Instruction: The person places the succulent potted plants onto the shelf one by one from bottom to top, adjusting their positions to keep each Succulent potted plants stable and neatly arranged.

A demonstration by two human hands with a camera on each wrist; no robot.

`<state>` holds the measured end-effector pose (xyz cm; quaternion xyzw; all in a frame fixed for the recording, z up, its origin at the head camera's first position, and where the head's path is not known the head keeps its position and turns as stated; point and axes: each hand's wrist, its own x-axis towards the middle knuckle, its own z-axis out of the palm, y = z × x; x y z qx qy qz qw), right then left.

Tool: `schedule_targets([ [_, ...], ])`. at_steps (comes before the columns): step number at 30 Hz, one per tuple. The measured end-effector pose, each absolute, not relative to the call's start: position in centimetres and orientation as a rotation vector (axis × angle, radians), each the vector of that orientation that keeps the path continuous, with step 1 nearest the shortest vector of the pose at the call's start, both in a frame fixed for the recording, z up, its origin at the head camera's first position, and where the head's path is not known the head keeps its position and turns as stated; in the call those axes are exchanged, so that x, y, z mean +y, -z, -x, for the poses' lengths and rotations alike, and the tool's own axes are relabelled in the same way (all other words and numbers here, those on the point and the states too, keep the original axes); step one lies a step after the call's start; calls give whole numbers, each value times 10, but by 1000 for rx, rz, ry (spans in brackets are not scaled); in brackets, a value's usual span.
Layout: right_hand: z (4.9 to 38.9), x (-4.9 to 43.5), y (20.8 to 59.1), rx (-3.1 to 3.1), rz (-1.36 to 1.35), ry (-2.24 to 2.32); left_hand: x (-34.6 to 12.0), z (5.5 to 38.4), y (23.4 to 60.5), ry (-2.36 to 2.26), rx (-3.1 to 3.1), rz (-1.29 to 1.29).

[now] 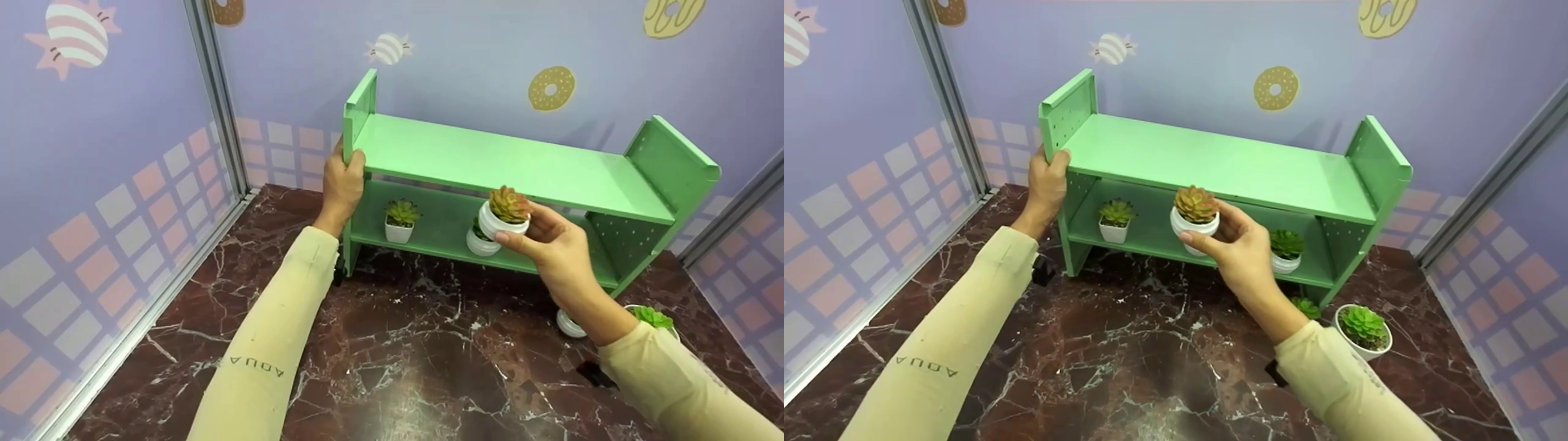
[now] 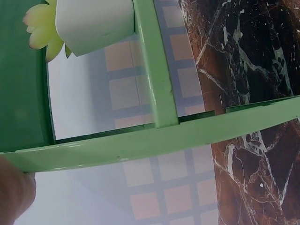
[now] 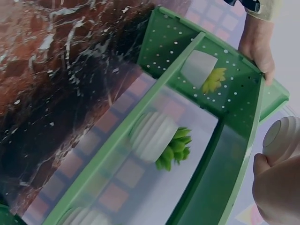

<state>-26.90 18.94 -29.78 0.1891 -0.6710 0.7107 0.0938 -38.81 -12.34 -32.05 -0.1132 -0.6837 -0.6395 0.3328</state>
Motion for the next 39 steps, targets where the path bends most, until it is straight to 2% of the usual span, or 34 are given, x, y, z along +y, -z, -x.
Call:
schedule_targets([
  [39, 322, 121, 241, -2157, -486, -2112, -125, 389, 320, 1619, -1803, 259],
])
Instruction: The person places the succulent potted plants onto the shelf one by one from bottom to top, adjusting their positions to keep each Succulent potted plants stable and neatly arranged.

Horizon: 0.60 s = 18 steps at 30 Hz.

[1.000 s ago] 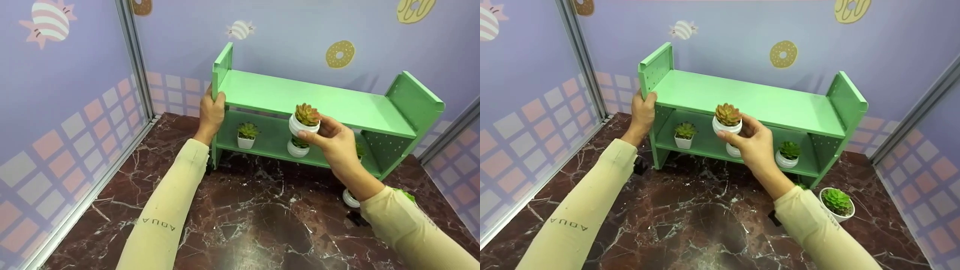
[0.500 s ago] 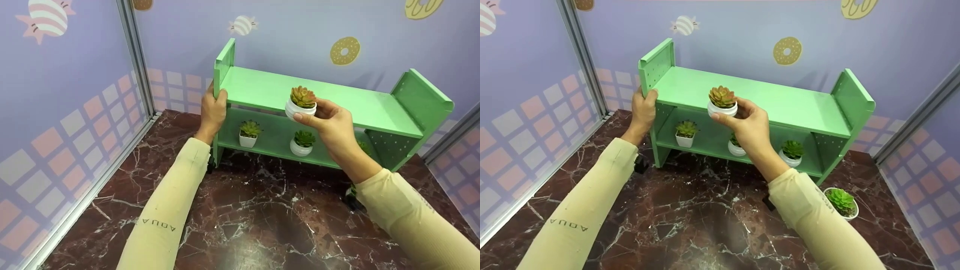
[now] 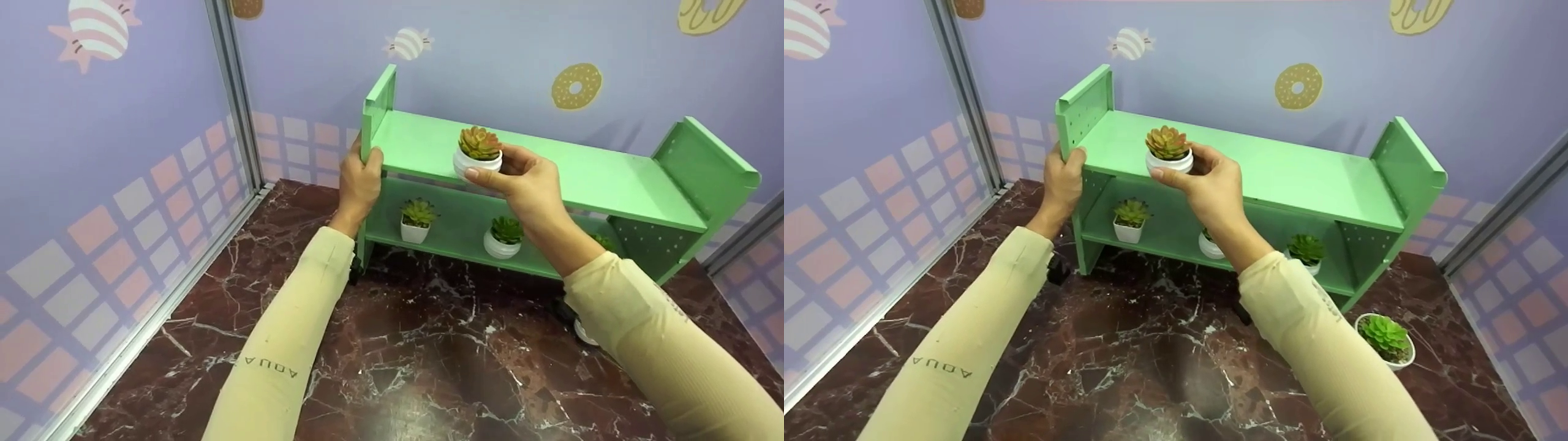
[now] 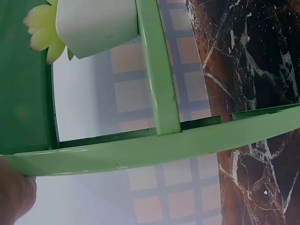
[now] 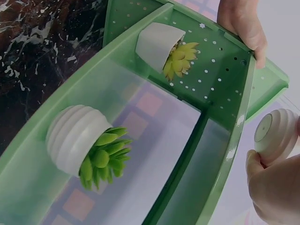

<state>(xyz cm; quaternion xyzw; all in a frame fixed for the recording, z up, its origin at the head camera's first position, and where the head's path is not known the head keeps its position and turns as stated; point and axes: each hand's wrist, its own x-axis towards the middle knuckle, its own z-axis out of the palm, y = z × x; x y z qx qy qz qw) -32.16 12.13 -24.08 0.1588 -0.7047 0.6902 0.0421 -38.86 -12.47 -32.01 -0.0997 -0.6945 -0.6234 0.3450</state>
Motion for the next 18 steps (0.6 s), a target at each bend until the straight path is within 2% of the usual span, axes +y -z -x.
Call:
schedule_targets([
  [18, 346, 101, 231, -2264, -384, -1984, -124, 388, 322, 1627, -1808, 268],
])
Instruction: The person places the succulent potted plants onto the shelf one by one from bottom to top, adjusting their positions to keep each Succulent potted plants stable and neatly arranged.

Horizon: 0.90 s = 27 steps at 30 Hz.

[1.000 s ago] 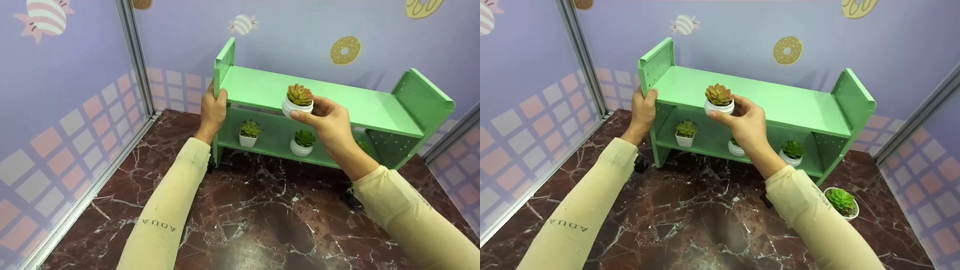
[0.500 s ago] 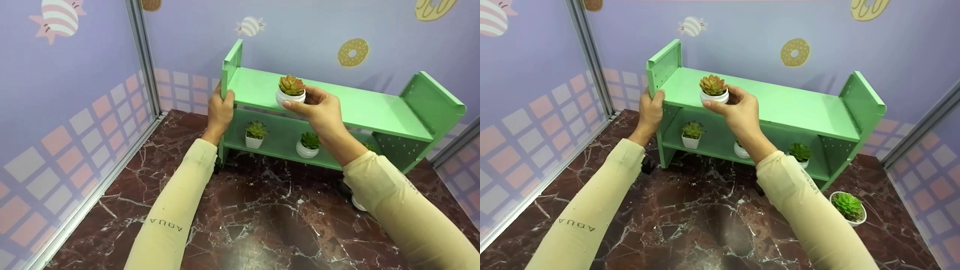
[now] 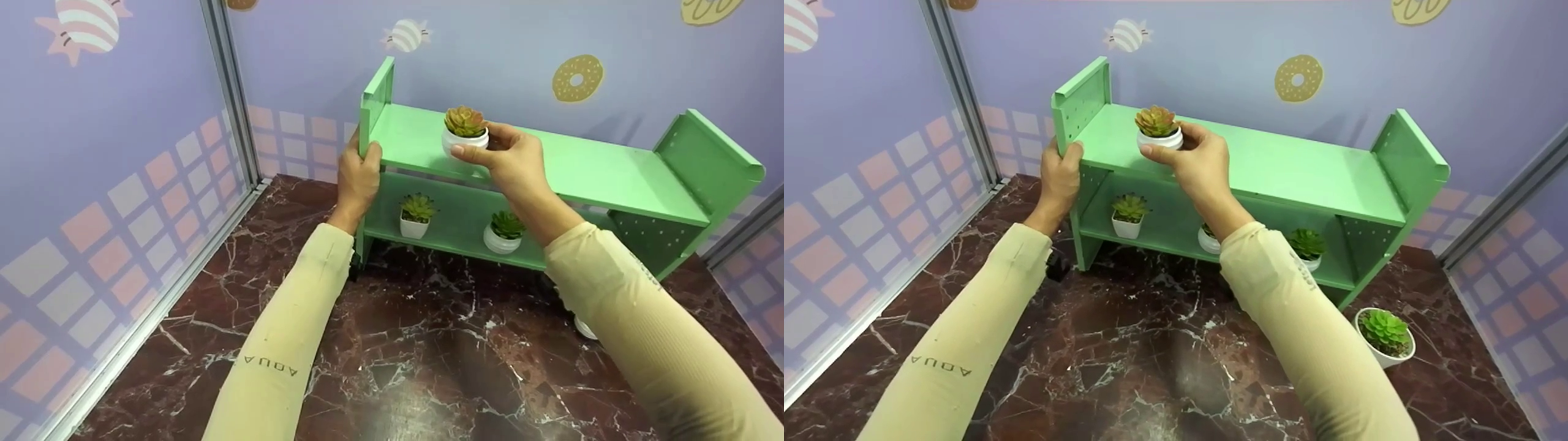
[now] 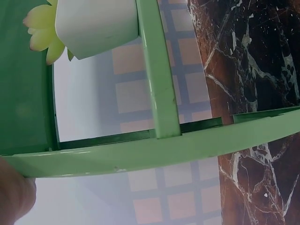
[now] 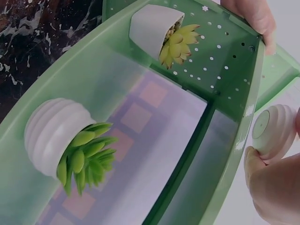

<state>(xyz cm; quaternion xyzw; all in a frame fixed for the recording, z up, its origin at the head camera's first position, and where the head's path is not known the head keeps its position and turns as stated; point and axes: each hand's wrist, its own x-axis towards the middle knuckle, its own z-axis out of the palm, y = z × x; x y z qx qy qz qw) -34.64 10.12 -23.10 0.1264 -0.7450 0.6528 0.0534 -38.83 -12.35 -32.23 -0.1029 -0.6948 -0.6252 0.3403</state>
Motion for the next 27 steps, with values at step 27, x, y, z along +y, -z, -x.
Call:
schedule_targets([
  [27, 351, 73, 234, -2353, -375, -1972, -122, 389, 324, 1652, -1777, 266],
])
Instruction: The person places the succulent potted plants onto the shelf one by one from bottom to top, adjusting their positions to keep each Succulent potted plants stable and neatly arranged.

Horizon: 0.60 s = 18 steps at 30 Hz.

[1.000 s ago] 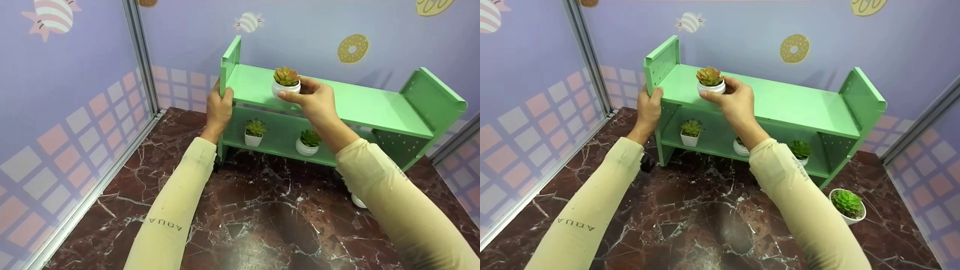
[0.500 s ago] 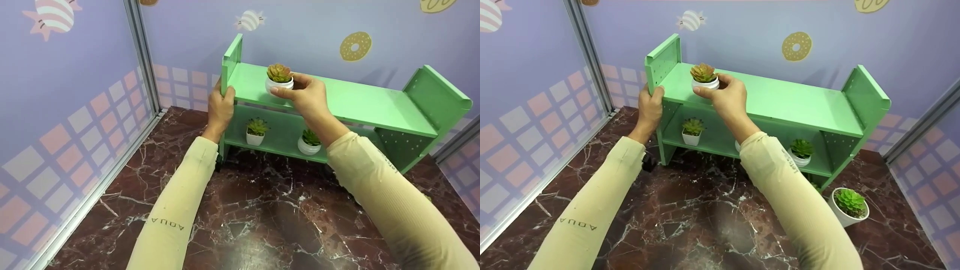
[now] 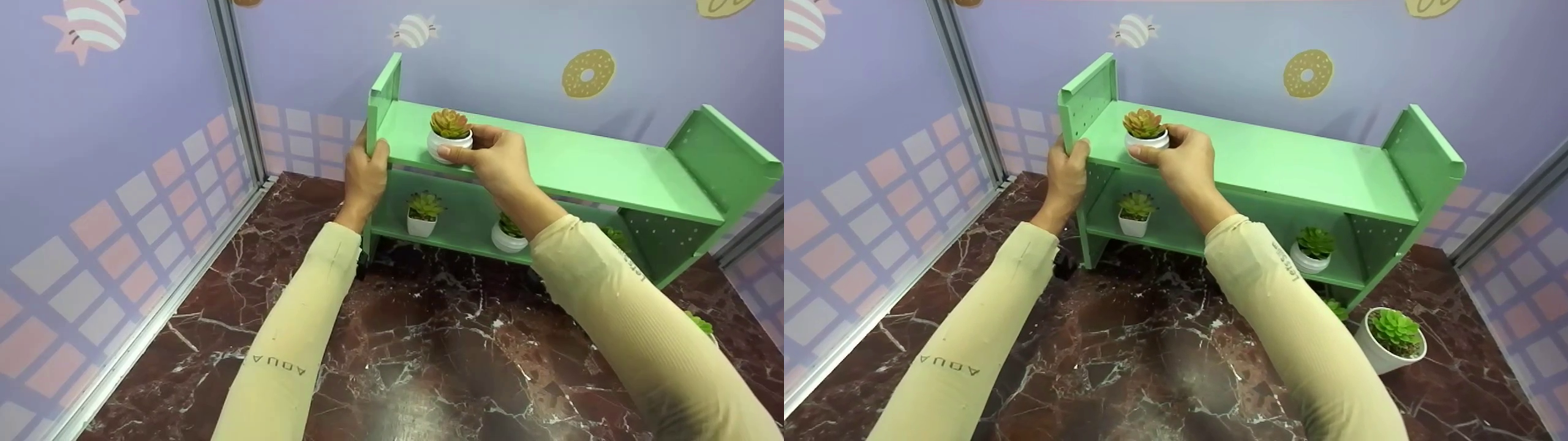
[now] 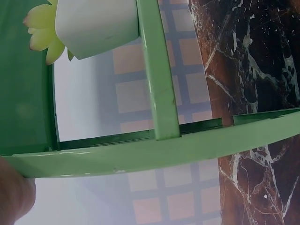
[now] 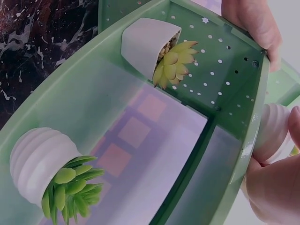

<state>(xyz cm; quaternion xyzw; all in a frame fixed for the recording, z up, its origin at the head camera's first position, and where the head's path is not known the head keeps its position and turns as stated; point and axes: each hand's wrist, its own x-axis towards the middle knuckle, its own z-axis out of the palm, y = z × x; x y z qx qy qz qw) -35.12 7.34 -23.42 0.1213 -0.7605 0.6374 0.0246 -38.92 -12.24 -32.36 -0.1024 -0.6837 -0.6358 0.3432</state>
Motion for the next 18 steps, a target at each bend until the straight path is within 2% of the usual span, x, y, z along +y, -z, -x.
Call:
schedule_targets([
  [18, 354, 70, 236, -2341, -415, -1982, -123, 390, 322, 1624, -1791, 256],
])
